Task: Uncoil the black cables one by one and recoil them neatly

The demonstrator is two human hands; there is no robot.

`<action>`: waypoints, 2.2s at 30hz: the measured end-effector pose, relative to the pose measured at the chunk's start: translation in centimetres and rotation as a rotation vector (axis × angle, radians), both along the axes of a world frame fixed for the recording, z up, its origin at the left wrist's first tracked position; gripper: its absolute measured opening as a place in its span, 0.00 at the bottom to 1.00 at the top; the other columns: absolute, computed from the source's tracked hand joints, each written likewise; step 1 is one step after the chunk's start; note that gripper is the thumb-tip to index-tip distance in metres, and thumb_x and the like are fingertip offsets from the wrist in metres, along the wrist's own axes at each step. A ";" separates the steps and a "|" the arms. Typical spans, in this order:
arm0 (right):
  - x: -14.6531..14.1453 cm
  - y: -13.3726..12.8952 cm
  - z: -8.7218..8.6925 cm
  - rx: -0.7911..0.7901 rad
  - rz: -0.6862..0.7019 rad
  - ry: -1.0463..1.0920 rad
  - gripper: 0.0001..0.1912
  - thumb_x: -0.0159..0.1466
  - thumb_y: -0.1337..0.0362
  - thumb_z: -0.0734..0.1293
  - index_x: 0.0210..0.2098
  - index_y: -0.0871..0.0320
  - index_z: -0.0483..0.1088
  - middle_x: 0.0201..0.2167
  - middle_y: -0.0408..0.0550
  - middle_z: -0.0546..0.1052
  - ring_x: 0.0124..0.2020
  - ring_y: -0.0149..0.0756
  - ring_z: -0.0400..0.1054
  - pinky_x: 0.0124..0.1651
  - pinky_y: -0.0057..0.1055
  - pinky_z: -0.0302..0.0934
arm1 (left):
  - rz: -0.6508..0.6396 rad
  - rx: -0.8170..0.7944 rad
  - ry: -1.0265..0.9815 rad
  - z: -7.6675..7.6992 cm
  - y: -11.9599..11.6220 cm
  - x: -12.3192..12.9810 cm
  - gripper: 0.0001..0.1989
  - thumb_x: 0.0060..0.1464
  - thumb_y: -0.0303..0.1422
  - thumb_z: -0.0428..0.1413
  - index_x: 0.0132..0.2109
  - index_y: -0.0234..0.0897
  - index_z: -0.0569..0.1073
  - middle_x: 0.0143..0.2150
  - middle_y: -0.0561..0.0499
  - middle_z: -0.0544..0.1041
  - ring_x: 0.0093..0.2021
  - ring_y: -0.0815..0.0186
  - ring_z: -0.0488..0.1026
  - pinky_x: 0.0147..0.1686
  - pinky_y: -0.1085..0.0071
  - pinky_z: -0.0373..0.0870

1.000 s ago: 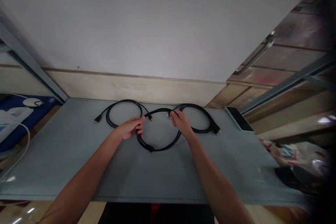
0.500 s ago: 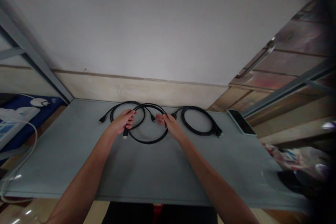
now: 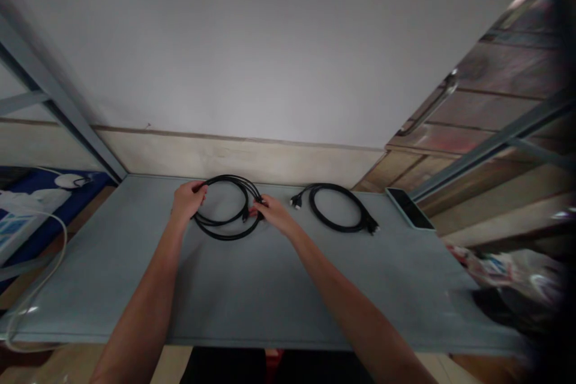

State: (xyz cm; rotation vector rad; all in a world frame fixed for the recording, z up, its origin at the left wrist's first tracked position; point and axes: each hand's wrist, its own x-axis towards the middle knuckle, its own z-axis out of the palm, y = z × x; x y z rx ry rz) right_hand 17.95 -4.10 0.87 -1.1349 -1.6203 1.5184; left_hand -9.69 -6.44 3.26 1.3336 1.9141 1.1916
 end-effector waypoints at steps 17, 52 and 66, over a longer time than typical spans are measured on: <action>-5.4 1.7 1.4 0.598 -0.351 -0.575 0.15 0.65 0.67 0.58 0.42 0.60 0.76 0.36 0.56 0.76 0.40 0.43 0.70 0.49 0.36 0.61 | 0.088 0.075 0.605 -0.1 0.2 -1.4 0.21 0.64 0.39 0.47 0.57 0.35 0.75 0.48 0.38 0.79 0.49 0.55 0.75 0.50 0.64 0.66; -2.6 -1.6 -0.9 0.563 -0.126 -0.603 0.18 0.66 0.71 0.57 0.50 0.58 0.73 0.46 0.52 0.75 0.48 0.36 0.69 0.55 0.31 0.59 | 0.217 -0.254 0.610 -0.6 -1.2 -2.9 0.21 0.60 0.43 0.48 0.41 0.31 0.79 0.37 0.30 0.79 0.40 0.44 0.76 0.36 0.57 0.69; 18.1 7.4 1.7 0.722 -0.103 -1.296 0.25 0.66 0.70 0.58 0.61 0.54 0.68 0.56 0.61 0.69 0.52 0.49 0.63 0.53 0.41 0.56 | 0.210 0.080 0.673 1.1 -1.0 0.1 0.18 0.62 0.37 0.46 0.45 0.34 0.78 0.41 0.38 0.77 0.45 0.53 0.74 0.48 0.61 0.67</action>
